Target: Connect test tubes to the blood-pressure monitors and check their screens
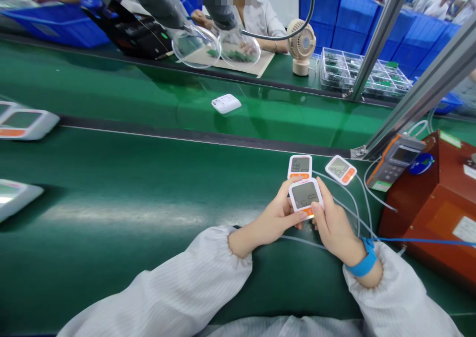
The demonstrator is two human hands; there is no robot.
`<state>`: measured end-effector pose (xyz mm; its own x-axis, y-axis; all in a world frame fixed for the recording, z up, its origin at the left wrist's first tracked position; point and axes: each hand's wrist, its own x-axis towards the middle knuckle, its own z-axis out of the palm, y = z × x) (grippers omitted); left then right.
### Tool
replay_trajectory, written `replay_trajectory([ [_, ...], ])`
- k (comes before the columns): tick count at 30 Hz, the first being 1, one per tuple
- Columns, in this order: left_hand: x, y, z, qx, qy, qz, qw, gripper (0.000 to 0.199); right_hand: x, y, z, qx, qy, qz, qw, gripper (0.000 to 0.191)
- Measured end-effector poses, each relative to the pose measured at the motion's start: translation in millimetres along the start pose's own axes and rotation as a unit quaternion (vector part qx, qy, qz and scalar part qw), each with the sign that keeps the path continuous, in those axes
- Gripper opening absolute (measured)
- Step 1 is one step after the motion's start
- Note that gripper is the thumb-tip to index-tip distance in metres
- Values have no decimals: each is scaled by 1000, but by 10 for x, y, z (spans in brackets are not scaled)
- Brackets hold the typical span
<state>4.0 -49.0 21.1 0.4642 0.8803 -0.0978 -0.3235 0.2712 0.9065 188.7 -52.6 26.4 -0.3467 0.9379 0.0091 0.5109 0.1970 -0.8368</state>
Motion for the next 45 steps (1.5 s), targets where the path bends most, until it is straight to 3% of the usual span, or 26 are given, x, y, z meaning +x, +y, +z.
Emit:
replay_trajectory([
  [11, 13, -27, -29, 16, -13, 29, 999, 76, 0, -33, -6, 54, -15, 19, 998, 61],
  [20, 17, -46, -29, 7, -19, 36, 999, 76, 7, 7, -14, 5, -9, -3, 1000, 58],
  [29, 12, -43, -26, 15, -9, -9, 1000, 93, 43, 17, -83, -133, 130, -78, 979, 42],
  [32, -7, -38, -14, 47, 7, -21, 999, 88, 93, 80, -155, -216, 198, -112, 950, 35],
  [35, -16, -29, -9, 76, 15, -23, 997, 81, 140, 156, -234, -288, 213, -113, 927, 33],
  [38, -9, 21, -34, 129, 26, -10, 991, 57, 168, 177, -286, -336, 220, -119, 908, 33],
  [41, -23, 142, -122, 204, 83, 39, 975, 35, 151, 106, -269, -337, 249, -161, 894, 31],
  [43, -74, 242, -243, 252, 146, 81, 953, 32, 102, 27, -197, -288, 194, -206, 915, 22],
  [45, -174, 337, -444, 318, 222, 115, 915, 33, 30, -49, -79, -215, 53, -249, 943, 13],
])
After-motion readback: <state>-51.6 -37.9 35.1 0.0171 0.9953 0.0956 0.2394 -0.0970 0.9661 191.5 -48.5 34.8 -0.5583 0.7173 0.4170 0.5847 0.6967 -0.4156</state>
